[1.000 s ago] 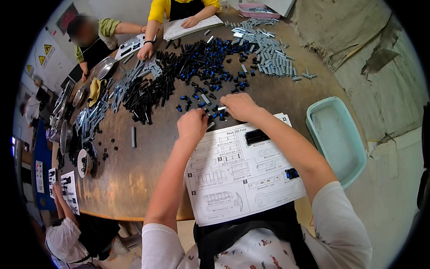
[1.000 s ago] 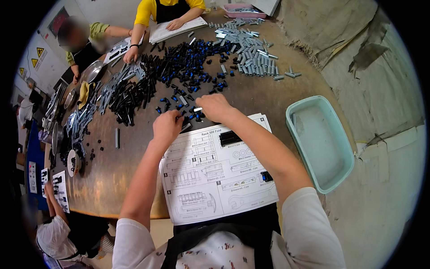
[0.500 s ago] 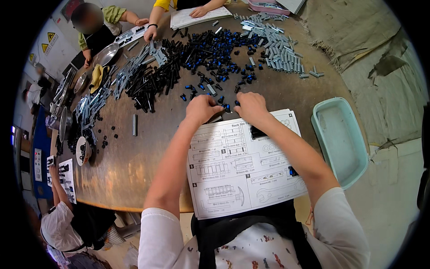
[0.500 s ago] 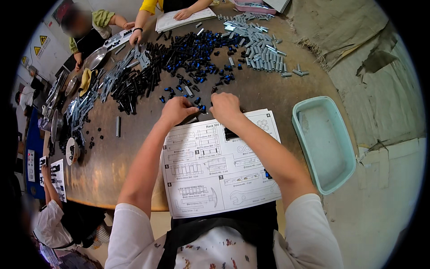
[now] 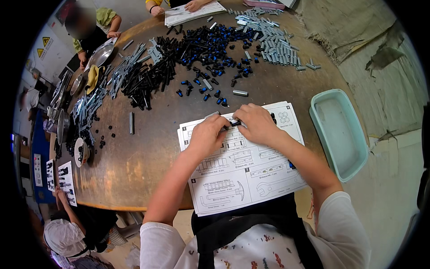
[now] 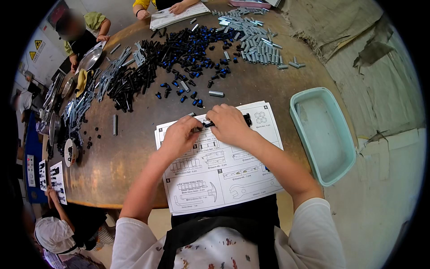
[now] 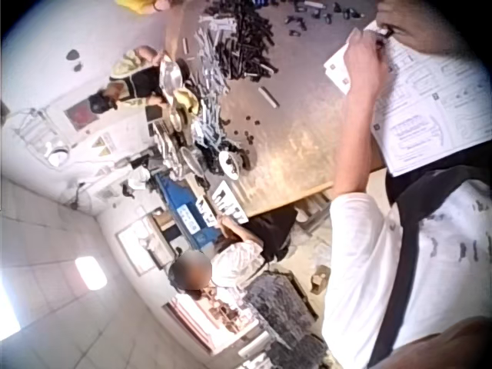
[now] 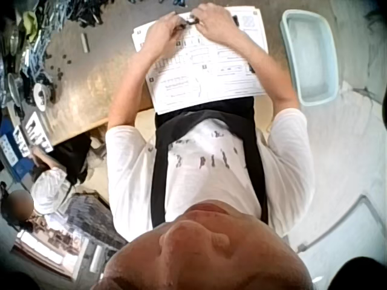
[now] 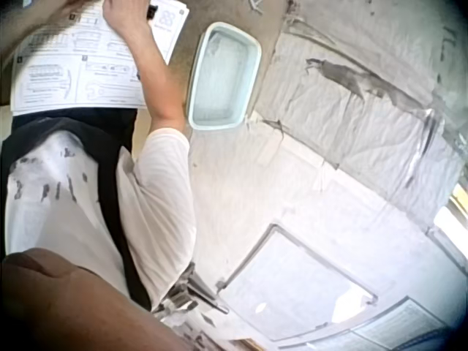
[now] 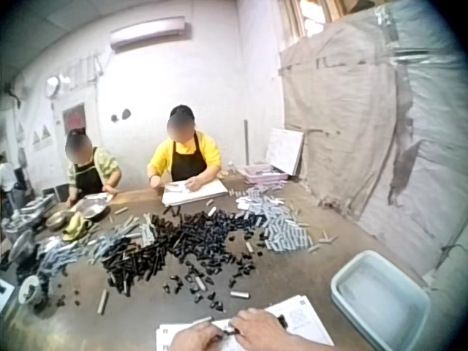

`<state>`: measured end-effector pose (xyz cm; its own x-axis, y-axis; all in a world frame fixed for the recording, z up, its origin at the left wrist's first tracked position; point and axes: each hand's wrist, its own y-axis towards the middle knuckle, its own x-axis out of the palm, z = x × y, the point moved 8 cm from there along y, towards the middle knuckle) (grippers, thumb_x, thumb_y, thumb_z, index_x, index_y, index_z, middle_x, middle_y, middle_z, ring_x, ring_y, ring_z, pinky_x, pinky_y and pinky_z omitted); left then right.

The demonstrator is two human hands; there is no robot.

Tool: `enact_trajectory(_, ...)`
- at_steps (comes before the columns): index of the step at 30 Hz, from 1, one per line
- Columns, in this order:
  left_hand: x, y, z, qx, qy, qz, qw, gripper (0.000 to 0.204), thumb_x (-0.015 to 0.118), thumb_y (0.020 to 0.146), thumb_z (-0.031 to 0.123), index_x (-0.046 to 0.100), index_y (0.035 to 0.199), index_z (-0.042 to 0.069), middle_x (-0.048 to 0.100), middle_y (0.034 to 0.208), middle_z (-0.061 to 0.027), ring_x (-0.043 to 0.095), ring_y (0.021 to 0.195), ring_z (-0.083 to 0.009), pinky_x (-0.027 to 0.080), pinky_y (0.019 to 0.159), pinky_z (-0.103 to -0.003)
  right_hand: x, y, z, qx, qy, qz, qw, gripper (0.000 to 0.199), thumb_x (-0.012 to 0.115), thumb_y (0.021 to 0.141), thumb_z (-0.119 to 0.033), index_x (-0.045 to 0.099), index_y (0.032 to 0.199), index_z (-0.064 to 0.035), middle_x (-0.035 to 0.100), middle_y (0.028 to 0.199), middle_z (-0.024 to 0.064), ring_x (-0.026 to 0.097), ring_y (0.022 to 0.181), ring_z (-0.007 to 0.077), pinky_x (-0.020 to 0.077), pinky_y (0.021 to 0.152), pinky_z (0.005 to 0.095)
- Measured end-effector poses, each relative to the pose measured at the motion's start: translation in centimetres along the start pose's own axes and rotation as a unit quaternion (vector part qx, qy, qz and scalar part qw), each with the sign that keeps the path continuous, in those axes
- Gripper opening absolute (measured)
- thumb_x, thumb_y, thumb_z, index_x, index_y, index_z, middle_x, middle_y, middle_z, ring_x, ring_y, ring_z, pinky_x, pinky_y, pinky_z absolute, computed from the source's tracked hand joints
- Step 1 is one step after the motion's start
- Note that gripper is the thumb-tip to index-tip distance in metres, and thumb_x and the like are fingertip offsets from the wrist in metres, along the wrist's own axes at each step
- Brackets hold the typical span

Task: The person assembles small mechanical components using bolts, nuts, and metal rods at a workbench. They follow a printed instruction sheet, repeatedly picking parts from piles, joining them, and placing assembled units on the sheet or into a tray.

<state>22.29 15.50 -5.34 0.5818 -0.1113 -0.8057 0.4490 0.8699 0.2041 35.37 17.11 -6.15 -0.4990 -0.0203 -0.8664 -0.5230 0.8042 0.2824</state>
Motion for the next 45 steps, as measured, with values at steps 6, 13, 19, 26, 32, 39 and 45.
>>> enact_trajectory(6, 0.8, 0.1, -1.3, -0.063, 0.021, 0.057, 0.996, 0.017, 0.072, 0.079, 0.012, 0.068, 0.093, 0.002, 0.062, 0.088, -0.0117, 0.065, 0.073, -0.0276, 0.052, 0.068, -0.038, 0.6, 0.1, -0.4, 0.001, 0.008, 0.002, 1.000, 0.014, 0.069, 0.078, -0.013, 0.067, 0.090, -0.0064, 0.062, 0.093, 0.0084, 0.059, 0.093, 0.0284, 0.0490, 0.080, 0.0421)
enact_trajectory(13, 0.7, 0.2, -1.6, -0.078, 0.015, 0.043, 0.996, 0.015, 0.072, 0.080, 0.013, 0.069, 0.091, 0.003, 0.061, 0.086, -0.0119, 0.064, 0.071, -0.0271, 0.051, 0.066, -0.038, 0.9, 0.1, 0.3, 0.008, 0.023, 0.020, 1.000, 0.012, 0.071, 0.079, -0.012, 0.068, 0.089, -0.0069, 0.062, 0.091, 0.0086, 0.060, 0.090, 0.0279, 0.0498, 0.079, 0.0422)
enact_trajectory(19, 0.3, 0.3, -1.3, -0.080, -0.001, 0.037, 0.996, 0.015, 0.071, 0.082, 0.013, 0.070, 0.094, 0.004, 0.061, 0.087, -0.0116, 0.064, 0.072, -0.0282, 0.051, 0.067, -0.038, 0.3, 0.1, 0.3, 0.041, 0.046, 0.007, 0.998, 0.016, 0.066, 0.082, -0.014, 0.068, 0.096, -0.0076, 0.064, 0.098, 0.0072, 0.061, 0.097, 0.0278, 0.0493, 0.081, 0.0408)
enact_trajectory(26, -1.2, 6.0, -7.9, -0.164, 0.066, 0.045, 0.983, 0.027, 0.067, 0.088, 0.029, 0.073, 0.098, 0.004, 0.071, 0.086, -0.0160, 0.069, 0.081, -0.0320, 0.053, 0.072, -0.040, 1.4, 6.2, 3.2, 0.101, -0.042, -0.007, 0.994, 0.025, 0.068, 0.081, -0.029, 0.071, 0.092, -0.0075, 0.069, 0.086, 0.0102, 0.067, 0.083, 0.0323, 0.0525, 0.074, 0.0437)
enact_trajectory(32, 0.5, 9.1, -9.0, -0.253, 0.125, -0.019, 0.959, 0.037, 0.070, 0.085, 0.042, 0.076, 0.090, 0.006, 0.073, 0.084, -0.0148, 0.070, 0.080, -0.0322, 0.054, 0.073, -0.042, 3.1, 7.3, 4.8, 0.160, -0.075, -0.026, 0.984, 0.025, 0.071, 0.079, -0.027, 0.069, 0.091, -0.0047, 0.070, 0.090, 0.0130, 0.069, 0.087, 0.0317, 0.0543, 0.075, 0.0431)
enact_trajectory(39, -1.3, 6.8, -6.6, -0.157, -0.005, -0.019, 0.987, 0.023, 0.071, 0.085, 0.024, 0.073, 0.092, 0.002, 0.071, 0.080, -0.0129, 0.069, 0.076, -0.0263, 0.054, 0.072, -0.037, -2.1, 3.4, 2.8, 0.111, 0.008, 0.058, 0.992, 0.017, 0.066, 0.079, -0.018, 0.067, 0.092, -0.0077, 0.068, 0.083, 0.0092, 0.067, 0.078, 0.0311, 0.0524, 0.068, 0.0440)
enact_trajectory(45, -0.1, -0.8, -0.1, 0.030, -0.095, -0.049, 0.994, 0.014, 0.072, 0.083, 0.008, 0.070, 0.097, 0.002, 0.068, 0.089, -0.0111, 0.066, 0.071, -0.0240, 0.053, 0.069, -0.033, -1.7, -2.6, -0.5, 0.075, 0.036, -0.006, 0.997, 0.018, 0.066, 0.080, -0.016, 0.067, 0.096, -0.0084, 0.068, 0.078, 0.0085, 0.066, 0.072, 0.0307, 0.0509, 0.066, 0.0432)
